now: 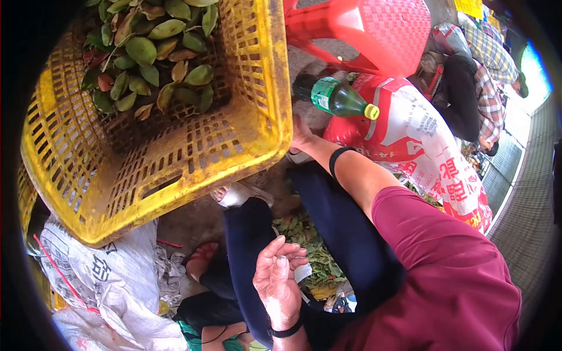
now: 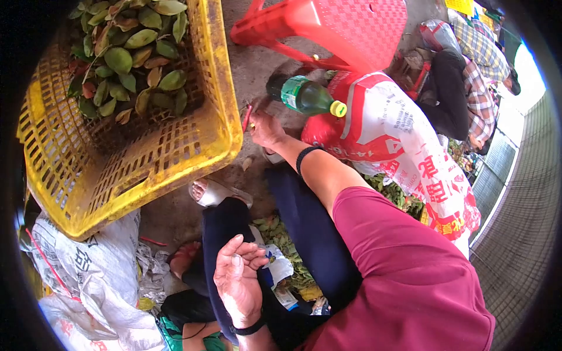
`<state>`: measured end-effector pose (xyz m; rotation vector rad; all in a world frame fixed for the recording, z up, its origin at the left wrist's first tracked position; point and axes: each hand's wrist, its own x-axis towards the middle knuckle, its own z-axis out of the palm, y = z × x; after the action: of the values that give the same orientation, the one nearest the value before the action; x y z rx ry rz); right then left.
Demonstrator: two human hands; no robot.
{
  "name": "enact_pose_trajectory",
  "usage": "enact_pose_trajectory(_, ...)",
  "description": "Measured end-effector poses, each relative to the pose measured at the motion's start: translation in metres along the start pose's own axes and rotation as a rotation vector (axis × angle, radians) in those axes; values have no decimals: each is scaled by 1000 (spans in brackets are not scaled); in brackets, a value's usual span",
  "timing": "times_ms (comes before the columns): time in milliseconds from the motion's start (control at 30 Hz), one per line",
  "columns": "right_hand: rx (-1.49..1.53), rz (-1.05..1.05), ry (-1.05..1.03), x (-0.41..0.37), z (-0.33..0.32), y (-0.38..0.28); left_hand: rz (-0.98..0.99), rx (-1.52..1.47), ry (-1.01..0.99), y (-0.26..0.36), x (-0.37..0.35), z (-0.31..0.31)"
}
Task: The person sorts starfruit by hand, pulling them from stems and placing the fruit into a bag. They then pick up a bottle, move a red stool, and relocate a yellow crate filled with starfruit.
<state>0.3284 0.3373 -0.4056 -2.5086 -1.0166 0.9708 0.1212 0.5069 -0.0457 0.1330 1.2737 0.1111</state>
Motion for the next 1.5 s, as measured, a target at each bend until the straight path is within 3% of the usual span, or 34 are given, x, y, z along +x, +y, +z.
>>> enact_pose_trajectory(67,6,92,-83,-12,1,16,-5,6,6,-9,0,1)
enact_pose_trajectory(133,265,391,-198,-33,-78,-50,-22,-8,13,-17,4,2)
enact_pose_trajectory(200,308,293,-362,-52,-127,-95,-39,-30,42,-28,7,3)
enact_pose_trajectory(300,431,-122,-319,-93,-215,-185,-101,-96,121,-41,12,15)
enact_pose_trajectory(400,553,-382,-297,-135,-257,-243,-162,-370,-25,-50,22,20)
enact_pose_trajectory(500,178,-328,-496,-164,-268,-265,-281,-407,-175,-46,22,32)
enact_pose_trajectory(600,71,-405,-342,-169,-278,-268,-257,-433,-175,-43,21,44)
enact_pose_trajectory(633,90,-382,-375,-171,-285,-269,-234,-435,-175,-43,20,46)
enact_pose_trajectory(767,469,-469,-120,-168,-293,-258,-134,-328,-252,-42,23,39)
enact_pose_trajectory(800,444,-517,-12,-156,-304,-252,-111,-329,-294,-42,26,38)
enact_pose_trajectory(867,63,-527,137,-114,-338,-225,-75,-330,-373,-41,26,36)
enact_pose_trajectory(900,124,-278,263,-95,-342,-209,-67,-271,-339,-39,23,40)
enact_pose_trajectory(933,378,152,226,-75,-344,-192,-56,-215,-309,-37,21,47)
enact_pose_trajectory(1000,469,376,97,-27,-337,-127,-88,-58,-299,-34,18,52)
enact_pose_trajectory(1067,639,287,73,1,-311,-70,-130,-28,-292,-30,17,53)
enact_pose_trajectory(1133,-56,205,20,15,-303,-43,-126,-7,-248,-27,16,50)
enact_pose_trajectory(1167,-7,329,2,22,-297,-21,-114,-3,-222,-26,17,46)
enact_pose_trajectory(1200,-21,289,-41,23,-304,-18,-102,-3,-194,-25,17,42)
enact_pose_trajectory(1267,-91,239,67,25,-304,-6,-90,-26,-140,-25,17,38)
enact_pose_trajectory(1367,-152,338,42,38,-317,19,-76,-68,-111,-20,15,39)
enact_pose_trajectory(1467,-349,304,57,54,-327,61,-80,-53,-126,-18,15,39)
enact_pose_trajectory(1500,-397,392,41,56,-340,52,-73,-58,-121,-18,15,38)
